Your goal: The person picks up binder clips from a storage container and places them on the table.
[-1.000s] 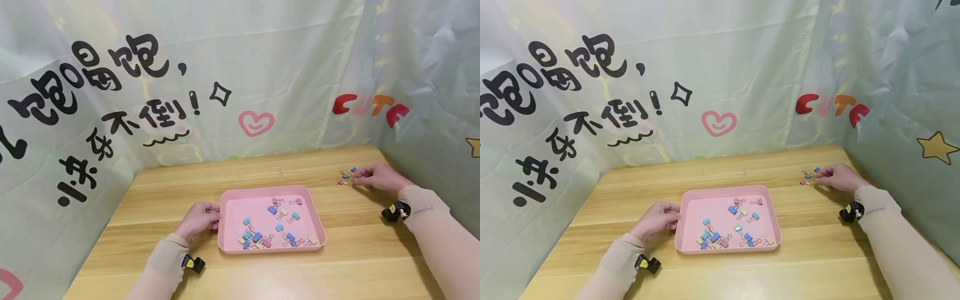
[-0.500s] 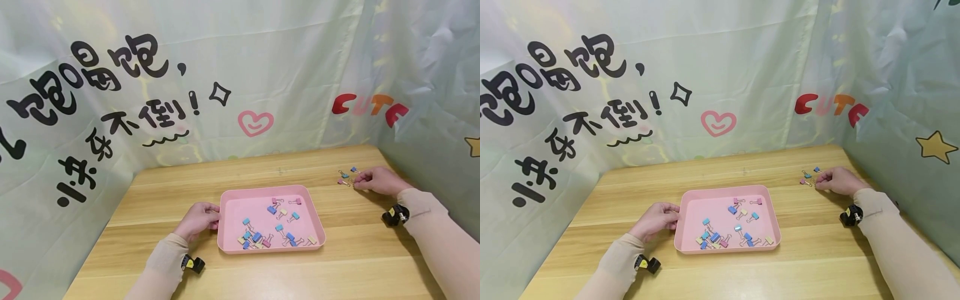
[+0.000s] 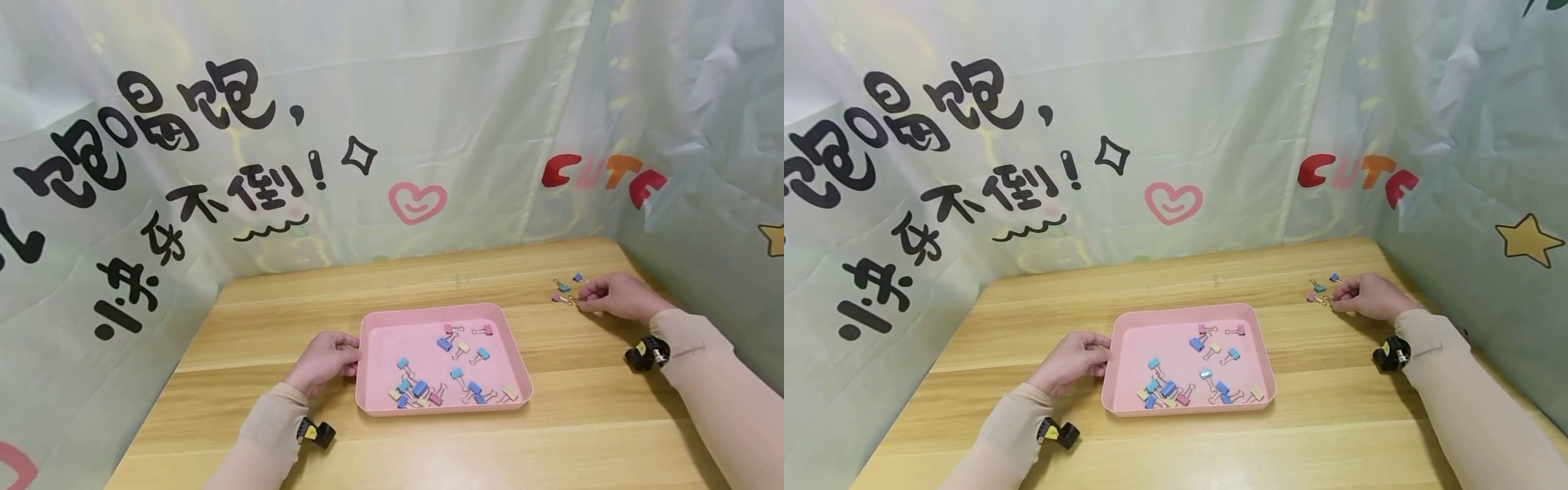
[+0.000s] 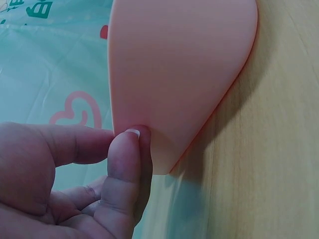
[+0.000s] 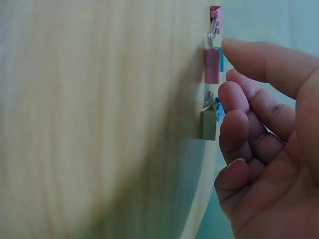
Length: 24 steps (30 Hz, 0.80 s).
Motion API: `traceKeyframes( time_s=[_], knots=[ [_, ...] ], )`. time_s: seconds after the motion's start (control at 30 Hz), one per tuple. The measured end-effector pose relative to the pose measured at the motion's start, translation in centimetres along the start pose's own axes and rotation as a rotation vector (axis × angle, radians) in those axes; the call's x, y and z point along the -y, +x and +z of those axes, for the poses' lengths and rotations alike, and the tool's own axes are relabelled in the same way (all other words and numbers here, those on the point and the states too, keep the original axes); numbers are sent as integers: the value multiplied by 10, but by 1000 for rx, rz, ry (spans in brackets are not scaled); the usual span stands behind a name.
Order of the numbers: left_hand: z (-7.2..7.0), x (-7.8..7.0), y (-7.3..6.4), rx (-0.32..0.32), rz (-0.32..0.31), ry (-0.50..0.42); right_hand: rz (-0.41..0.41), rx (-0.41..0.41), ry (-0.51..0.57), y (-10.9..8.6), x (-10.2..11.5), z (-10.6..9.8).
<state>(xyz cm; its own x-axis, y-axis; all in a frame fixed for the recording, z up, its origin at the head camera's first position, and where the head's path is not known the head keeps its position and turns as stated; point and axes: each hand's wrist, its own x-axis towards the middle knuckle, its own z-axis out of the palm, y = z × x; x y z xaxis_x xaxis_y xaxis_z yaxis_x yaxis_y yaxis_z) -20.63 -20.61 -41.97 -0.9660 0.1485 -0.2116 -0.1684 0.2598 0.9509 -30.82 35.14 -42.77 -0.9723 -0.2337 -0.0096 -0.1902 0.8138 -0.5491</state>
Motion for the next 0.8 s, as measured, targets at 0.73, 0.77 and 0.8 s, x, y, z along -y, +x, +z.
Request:
traceKeyframes(
  time_s=[0.73,0.77,0.8],
  knots=[
    [0,2,2,0,2,14,-80,53,157,20,92,2],
    [0,2,2,0,1,14,-93,44,151,21,98,4],
    [-1,2,2,0,1,14,-113,38,145,23,104,7]
  ],
)
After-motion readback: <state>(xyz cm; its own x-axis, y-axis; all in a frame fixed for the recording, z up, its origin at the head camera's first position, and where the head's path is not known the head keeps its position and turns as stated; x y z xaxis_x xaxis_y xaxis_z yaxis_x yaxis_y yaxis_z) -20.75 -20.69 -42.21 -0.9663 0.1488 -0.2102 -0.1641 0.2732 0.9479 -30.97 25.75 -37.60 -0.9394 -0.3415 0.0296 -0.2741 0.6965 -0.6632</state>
